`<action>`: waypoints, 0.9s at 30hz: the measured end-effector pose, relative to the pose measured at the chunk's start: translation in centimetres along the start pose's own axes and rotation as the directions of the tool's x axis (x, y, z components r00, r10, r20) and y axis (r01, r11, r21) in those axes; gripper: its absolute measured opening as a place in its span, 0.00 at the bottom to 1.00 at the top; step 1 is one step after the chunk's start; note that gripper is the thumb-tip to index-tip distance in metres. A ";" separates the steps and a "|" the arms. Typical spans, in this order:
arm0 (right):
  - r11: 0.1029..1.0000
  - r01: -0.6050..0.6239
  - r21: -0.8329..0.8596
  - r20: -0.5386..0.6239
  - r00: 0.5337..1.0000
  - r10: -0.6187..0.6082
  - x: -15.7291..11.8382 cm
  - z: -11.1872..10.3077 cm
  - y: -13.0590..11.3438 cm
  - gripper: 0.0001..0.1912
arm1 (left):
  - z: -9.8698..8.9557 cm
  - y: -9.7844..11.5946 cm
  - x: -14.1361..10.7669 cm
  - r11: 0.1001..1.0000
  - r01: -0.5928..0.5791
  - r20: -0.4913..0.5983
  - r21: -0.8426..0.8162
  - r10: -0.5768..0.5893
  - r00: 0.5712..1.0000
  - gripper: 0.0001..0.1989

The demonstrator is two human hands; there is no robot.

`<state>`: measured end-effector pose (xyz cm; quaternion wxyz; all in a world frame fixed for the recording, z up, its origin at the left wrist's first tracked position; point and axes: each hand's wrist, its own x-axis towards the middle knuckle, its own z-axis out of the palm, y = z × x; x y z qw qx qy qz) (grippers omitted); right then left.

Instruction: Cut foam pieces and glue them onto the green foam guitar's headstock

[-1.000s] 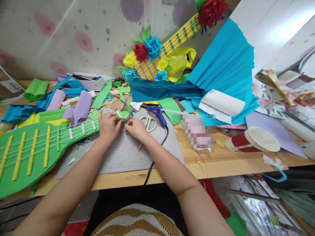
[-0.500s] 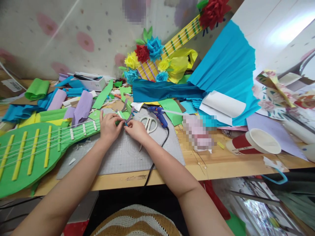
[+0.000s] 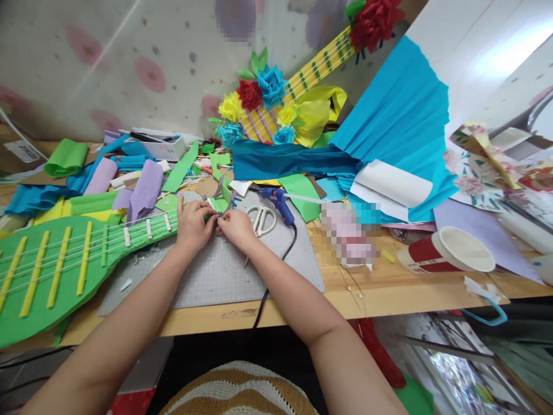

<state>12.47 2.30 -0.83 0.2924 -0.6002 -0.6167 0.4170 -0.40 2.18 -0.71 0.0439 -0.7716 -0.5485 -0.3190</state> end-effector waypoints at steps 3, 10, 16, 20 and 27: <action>1.000 0.005 -0.006 0.012 1.000 -0.005 0.3 0.1 0.2 0.08 | 0.1 -0.1 0.0 1.000 0.003 0.016 0.006 -0.003 1.000 0.05; 1.000 0.016 -0.003 0.035 0.999 -0.016 0.8 0.2 0.4 0.09 | -0.1 0.0 -0.1 1.000 0.013 0.032 0.025 -0.013 0.999 0.07; 0.983 0.030 -0.180 0.012 1.000 -0.028 -0.2 -0.8 -0.5 0.05 | -0.3 0.0 -0.1 0.999 0.022 0.049 0.029 -0.024 0.999 0.07; 0.974 0.029 -0.225 -0.007 0.999 -0.032 -0.7 -1.2 -1.0 0.06 | -0.7 0.2 -0.1 1.000 0.027 0.065 0.014 -0.028 0.998 0.09; 0.968 0.032 -0.247 -0.020 0.999 -0.038 -1.3 -1.8 -0.8 0.06 | -2.1 -0.6 0.4 0.991 0.130 -0.103 0.020 -0.127 0.987 0.09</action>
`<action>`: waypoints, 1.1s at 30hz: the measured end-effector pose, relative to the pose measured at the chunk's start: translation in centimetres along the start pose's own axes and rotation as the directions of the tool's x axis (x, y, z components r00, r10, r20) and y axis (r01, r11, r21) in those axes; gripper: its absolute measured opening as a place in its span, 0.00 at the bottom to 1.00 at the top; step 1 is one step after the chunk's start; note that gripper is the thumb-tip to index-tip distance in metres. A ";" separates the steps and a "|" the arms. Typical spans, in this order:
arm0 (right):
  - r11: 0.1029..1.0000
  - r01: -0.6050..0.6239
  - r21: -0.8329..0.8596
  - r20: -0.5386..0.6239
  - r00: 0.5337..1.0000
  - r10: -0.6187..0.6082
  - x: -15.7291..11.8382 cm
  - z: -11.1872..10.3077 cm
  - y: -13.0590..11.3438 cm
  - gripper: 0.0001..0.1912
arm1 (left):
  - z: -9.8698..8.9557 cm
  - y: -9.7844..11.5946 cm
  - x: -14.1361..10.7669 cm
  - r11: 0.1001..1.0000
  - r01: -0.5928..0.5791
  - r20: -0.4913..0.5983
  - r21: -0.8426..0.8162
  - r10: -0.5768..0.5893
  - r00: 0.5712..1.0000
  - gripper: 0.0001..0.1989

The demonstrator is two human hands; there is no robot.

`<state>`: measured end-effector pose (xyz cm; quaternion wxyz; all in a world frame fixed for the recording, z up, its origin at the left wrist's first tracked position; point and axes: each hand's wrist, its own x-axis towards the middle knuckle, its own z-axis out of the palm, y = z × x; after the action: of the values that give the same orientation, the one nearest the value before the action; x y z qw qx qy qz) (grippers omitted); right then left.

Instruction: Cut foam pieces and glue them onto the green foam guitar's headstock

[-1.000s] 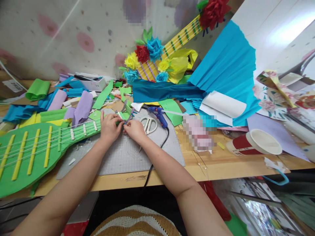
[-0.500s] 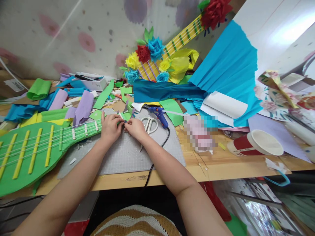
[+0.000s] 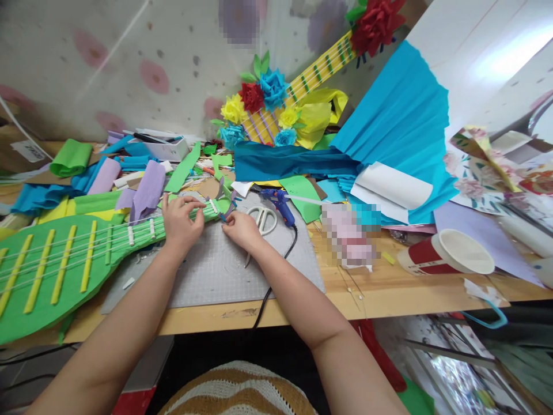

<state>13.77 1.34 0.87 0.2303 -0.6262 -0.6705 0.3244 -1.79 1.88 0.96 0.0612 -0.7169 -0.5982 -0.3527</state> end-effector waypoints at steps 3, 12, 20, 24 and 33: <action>0.999 0.011 0.041 0.046 0.999 -0.013 -0.1 -1.0 0.7 0.04 | -0.5 -1.3 0.6 0.998 0.059 -0.071 0.011 -0.059 0.996 0.09; 0.985 -0.033 0.172 -0.174 0.983 0.064 1.8 -2.3 2.6 0.17 | -2.0 -1.4 2.2 0.990 0.025 0.282 0.140 -0.064 0.957 0.26; 0.980 0.027 0.199 -0.195 0.981 0.013 3.5 -0.4 1.3 0.37 | -1.7 0.5 2.7 0.968 -0.055 0.571 0.247 -0.100 0.815 0.36; 0.994 -0.031 0.105 -0.214 0.975 0.053 3.9 -0.4 0.5 0.34 | -2.1 0.6 3.0 0.963 -0.040 0.574 0.266 -0.124 0.810 0.34; 0.996 0.028 0.079 -0.381 0.924 0.005 3.8 -0.7 0.4 0.26 | -2.7 0.0 3.1 0.949 -0.028 0.542 0.314 -0.155 0.826 0.32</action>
<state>14.15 5.17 0.69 0.3840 -0.6632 -0.6026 0.2229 -2.87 3.02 4.72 -0.0173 -0.7495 -0.6611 -0.0312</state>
